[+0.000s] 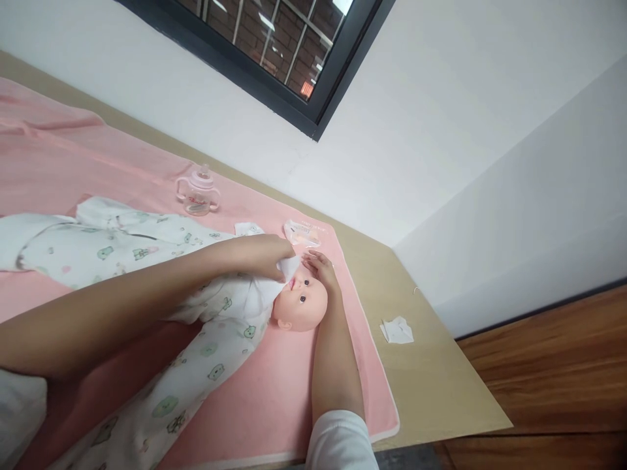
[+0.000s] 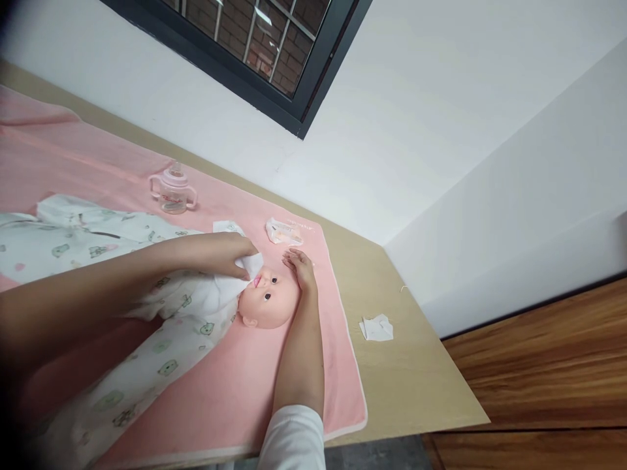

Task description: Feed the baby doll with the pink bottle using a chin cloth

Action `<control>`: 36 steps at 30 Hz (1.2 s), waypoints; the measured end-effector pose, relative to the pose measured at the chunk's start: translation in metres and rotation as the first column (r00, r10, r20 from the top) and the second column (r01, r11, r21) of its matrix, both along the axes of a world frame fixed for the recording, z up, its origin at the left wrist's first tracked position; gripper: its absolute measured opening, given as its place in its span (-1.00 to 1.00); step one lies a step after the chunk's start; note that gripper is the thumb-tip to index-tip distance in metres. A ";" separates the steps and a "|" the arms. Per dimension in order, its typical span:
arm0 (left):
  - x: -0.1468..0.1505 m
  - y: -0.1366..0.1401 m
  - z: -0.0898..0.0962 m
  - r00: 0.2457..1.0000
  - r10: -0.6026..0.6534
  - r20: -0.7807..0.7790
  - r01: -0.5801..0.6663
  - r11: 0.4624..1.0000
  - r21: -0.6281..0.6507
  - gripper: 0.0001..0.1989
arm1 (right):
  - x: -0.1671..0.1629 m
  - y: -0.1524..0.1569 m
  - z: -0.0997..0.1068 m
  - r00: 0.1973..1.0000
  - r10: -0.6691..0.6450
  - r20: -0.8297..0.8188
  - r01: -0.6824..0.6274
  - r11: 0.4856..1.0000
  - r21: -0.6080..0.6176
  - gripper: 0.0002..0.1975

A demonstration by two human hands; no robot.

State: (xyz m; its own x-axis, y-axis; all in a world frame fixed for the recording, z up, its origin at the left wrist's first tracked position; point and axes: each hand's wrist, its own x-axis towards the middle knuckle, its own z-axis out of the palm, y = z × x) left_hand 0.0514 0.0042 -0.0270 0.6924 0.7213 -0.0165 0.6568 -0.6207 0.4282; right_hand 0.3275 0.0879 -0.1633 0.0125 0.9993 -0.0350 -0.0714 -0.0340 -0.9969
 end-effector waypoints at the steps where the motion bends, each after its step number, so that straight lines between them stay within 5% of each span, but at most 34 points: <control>1: 0.000 0.001 -0.001 1.000 0.004 0.000 -0.004 1.000 0.006 -0.86 | 0.000 0.000 0.000 1.000 -0.004 -0.001 0.004 1.000 0.001 -0.68; 22: 0.004 0.001 -0.007 0.984 -0.059 0.167 0.039 0.992 0.121 -0.83 | -0.001 0.000 0.000 1.000 -0.010 0.008 0.010 1.000 0.012 -0.70; 27: 0.007 0.003 -0.007 0.991 -0.015 0.137 -0.004 0.990 0.138 -0.99 | -0.001 -0.002 0.001 1.000 -0.002 0.001 0.002 1.000 0.003 -0.68; 36: 0.007 0.003 -0.009 0.976 -0.083 0.200 0.058 0.990 0.128 -0.82 | -0.003 -0.003 0.005 0.999 -0.018 0.036 0.019 1.000 -0.008 -0.68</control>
